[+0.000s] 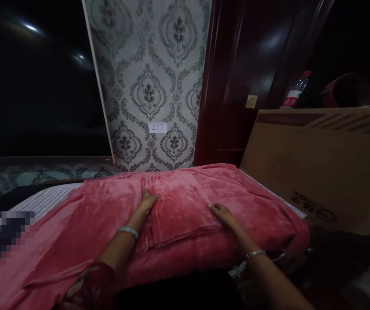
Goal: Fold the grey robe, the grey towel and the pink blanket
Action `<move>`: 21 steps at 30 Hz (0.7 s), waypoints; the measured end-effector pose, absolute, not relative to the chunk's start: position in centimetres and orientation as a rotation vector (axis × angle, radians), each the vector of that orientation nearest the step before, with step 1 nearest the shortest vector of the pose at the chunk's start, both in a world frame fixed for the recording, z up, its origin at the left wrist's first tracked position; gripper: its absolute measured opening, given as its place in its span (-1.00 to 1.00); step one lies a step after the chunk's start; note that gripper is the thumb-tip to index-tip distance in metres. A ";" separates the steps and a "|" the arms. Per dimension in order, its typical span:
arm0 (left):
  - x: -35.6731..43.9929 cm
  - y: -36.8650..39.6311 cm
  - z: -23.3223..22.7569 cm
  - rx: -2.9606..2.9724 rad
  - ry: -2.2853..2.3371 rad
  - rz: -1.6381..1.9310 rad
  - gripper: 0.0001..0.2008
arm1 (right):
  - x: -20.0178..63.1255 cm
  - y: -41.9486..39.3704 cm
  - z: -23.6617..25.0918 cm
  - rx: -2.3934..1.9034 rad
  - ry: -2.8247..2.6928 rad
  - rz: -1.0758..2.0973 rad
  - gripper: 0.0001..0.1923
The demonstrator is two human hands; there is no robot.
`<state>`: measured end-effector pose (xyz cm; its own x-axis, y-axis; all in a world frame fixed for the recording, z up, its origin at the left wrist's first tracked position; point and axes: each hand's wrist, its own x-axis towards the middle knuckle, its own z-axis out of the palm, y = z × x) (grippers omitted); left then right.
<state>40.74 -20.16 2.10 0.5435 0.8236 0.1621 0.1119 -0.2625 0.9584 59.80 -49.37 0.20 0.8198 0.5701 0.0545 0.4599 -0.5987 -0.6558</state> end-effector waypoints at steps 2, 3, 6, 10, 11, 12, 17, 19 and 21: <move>41.5 -19.7 2.4 1.696 0.864 0.797 -0.14 | 61.0 -47.8 1.1 -2.346 -0.760 0.213 -0.63; 41.9 -19.5 2.5 1.694 0.887 0.780 -0.16 | 61.5 -46.8 1.4 -2.362 -0.760 0.208 -0.62; 42.8 -19.4 2.6 1.714 0.915 0.761 -0.21 | 62.6 -43.9 1.7 -2.408 -0.734 0.188 -0.59; 43.1 -19.6 2.0 1.753 0.918 0.770 -0.24 | 62.7 -41.8 0.9 -2.456 -0.641 0.130 -0.65; 43.0 -19.6 1.7 1.761 0.909 0.777 -0.25 | 62.6 -41.7 0.6 -2.462 -0.617 0.106 -0.66; 42.9 -19.6 1.5 1.769 0.896 0.785 -0.25 | 62.4 -41.7 0.3 -2.467 -0.597 0.083 -0.66; 42.4 -19.3 0.7 1.763 0.823 0.805 -0.30 | 61.9 -42.4 -0.4 -2.485 -0.579 0.038 -0.65; 42.4 -19.1 0.5 1.746 0.807 0.801 -0.29 | 61.8 -42.4 -0.2 -2.500 -0.582 0.048 -0.63; 42.4 -19.1 0.3 1.731 0.793 0.791 -0.28 | 62.0 -42.3 0.3 -2.521 -0.584 0.072 -0.58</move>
<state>42.40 -19.07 0.31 0.5658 0.8134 0.1348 0.1366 -0.2537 0.9576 61.97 -42.27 0.29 0.9042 0.4215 0.0684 0.3924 -0.7569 -0.5226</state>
